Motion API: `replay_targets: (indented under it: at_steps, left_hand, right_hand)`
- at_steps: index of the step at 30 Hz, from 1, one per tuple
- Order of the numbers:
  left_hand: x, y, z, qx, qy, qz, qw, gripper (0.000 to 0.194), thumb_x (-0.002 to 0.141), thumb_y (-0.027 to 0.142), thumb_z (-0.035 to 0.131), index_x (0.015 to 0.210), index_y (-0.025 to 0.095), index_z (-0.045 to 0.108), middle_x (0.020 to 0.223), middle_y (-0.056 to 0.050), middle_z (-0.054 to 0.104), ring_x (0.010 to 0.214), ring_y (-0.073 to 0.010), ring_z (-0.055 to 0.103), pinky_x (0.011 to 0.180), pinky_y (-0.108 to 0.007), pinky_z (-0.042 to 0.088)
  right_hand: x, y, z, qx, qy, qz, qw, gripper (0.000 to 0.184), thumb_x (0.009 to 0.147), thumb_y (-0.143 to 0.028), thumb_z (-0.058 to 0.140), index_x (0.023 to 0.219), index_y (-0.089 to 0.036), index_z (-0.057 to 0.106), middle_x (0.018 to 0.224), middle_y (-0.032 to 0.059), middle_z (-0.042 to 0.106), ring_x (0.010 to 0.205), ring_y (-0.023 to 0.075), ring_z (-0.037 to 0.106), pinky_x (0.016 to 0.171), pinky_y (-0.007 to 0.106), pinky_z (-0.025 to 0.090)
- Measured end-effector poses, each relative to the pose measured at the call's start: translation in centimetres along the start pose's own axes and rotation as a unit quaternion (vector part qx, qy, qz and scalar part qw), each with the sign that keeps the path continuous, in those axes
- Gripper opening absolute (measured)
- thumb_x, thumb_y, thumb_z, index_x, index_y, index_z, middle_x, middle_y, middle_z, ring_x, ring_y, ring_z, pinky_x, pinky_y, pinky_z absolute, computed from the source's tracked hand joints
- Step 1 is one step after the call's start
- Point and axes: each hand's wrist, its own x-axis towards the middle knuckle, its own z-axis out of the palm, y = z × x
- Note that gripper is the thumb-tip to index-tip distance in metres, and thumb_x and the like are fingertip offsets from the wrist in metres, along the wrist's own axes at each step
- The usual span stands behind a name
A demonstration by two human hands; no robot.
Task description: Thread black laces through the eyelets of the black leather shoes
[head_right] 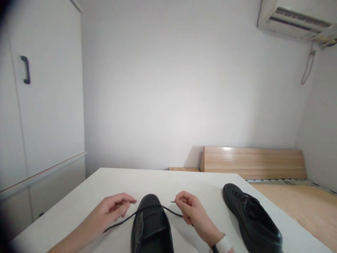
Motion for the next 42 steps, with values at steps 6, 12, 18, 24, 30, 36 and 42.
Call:
replay_targets:
  at_steps: [6,12,18,24,30,36,42]
  left_hand:
    - [-0.1,-1.1,2.3,0.095,-0.029,-0.001,0.995,0.029,0.086,0.040,0.059,0.078,0.016,0.074,0.071,-0.004,0.069,0.073,-0.0207,0.062,0.069,-0.029,0.043]
    - [-0.4,-1.3,2.9,0.047,0.015,0.019,0.999,0.021,0.083,0.036,0.064,0.079,0.017,0.073,0.077,-0.005,0.073,0.078,-0.0221,0.067,0.074,-0.029,0.048]
    - [-0.3,-1.7,2.8,0.045,0.033,0.024,0.998,0.016,0.080,0.033,0.066,0.079,0.018,0.072,0.080,-0.006,0.076,0.078,-0.0223,0.069,0.073,-0.029,0.049]
    - [-0.5,-1.7,2.9,0.063,0.052,0.048,0.995,0.016,0.082,0.033,0.065,0.076,0.019,0.069,0.077,-0.005,0.075,0.076,-0.0213,0.070,0.070,-0.028,0.050]
    - [-0.8,-1.9,3.2,0.144,0.043,0.073,0.986,0.017,0.084,0.028,0.061,0.074,0.018,0.069,0.072,-0.004,0.072,0.069,-0.0196,0.066,0.066,-0.027,0.048]
    - [-0.7,-1.5,2.8,0.187,0.044,0.101,0.976,0.017,0.083,0.030,0.067,0.071,0.020,0.075,0.078,-0.006,0.070,0.081,-0.0234,0.064,0.075,-0.032,0.047]
    - [-0.8,-1.1,3.2,0.132,0.034,0.033,0.990,0.013,0.081,0.027,0.065,0.079,0.019,0.076,0.078,-0.006,0.074,0.075,-0.0220,0.066,0.074,-0.030,0.047]
  right_hand:
    - [0.3,1.8,0.9,-0.093,-0.044,0.039,0.994,0.053,0.072,-0.066,0.074,0.080,-0.017,0.057,0.055,-0.0107,0.040,0.037,0.0016,0.025,0.037,0.021,0.011]
    - [0.6,2.7,1.4,-0.135,-0.054,0.044,0.988,0.061,0.069,-0.076,0.068,0.082,-0.018,0.055,0.053,-0.0106,0.040,0.037,0.0029,0.023,0.037,0.021,0.013]
    - [0.5,2.6,2.1,-0.146,-0.043,0.014,0.988,0.060,0.072,-0.076,0.066,0.081,-0.018,0.055,0.056,-0.0081,0.042,0.044,0.0059,0.027,0.040,0.022,0.015]
    - [0.2,2.7,2.5,-0.152,-0.044,-0.016,0.987,0.053,0.078,-0.071,0.063,0.081,-0.019,0.055,0.064,-0.0047,0.046,0.052,0.0093,0.033,0.046,0.023,0.022]
    - [0.0,2.5,2.5,-0.185,-0.031,-0.059,0.980,0.045,0.084,-0.063,0.061,0.079,-0.019,0.056,0.067,-0.0025,0.050,0.062,0.0138,0.044,0.057,0.026,0.036]
    - [0.0,1.4,2.2,-0.250,0.011,-0.109,0.962,0.024,0.082,-0.042,0.069,0.075,-0.019,0.068,0.076,0.0027,0.060,0.069,0.0176,0.050,0.066,0.031,0.040]
    - [-0.4,1.4,2.5,-0.280,0.031,-0.124,0.951,0.019,0.084,-0.036,0.066,0.077,-0.020,0.075,0.079,0.0070,0.070,0.076,0.0235,0.063,0.071,0.034,0.048]
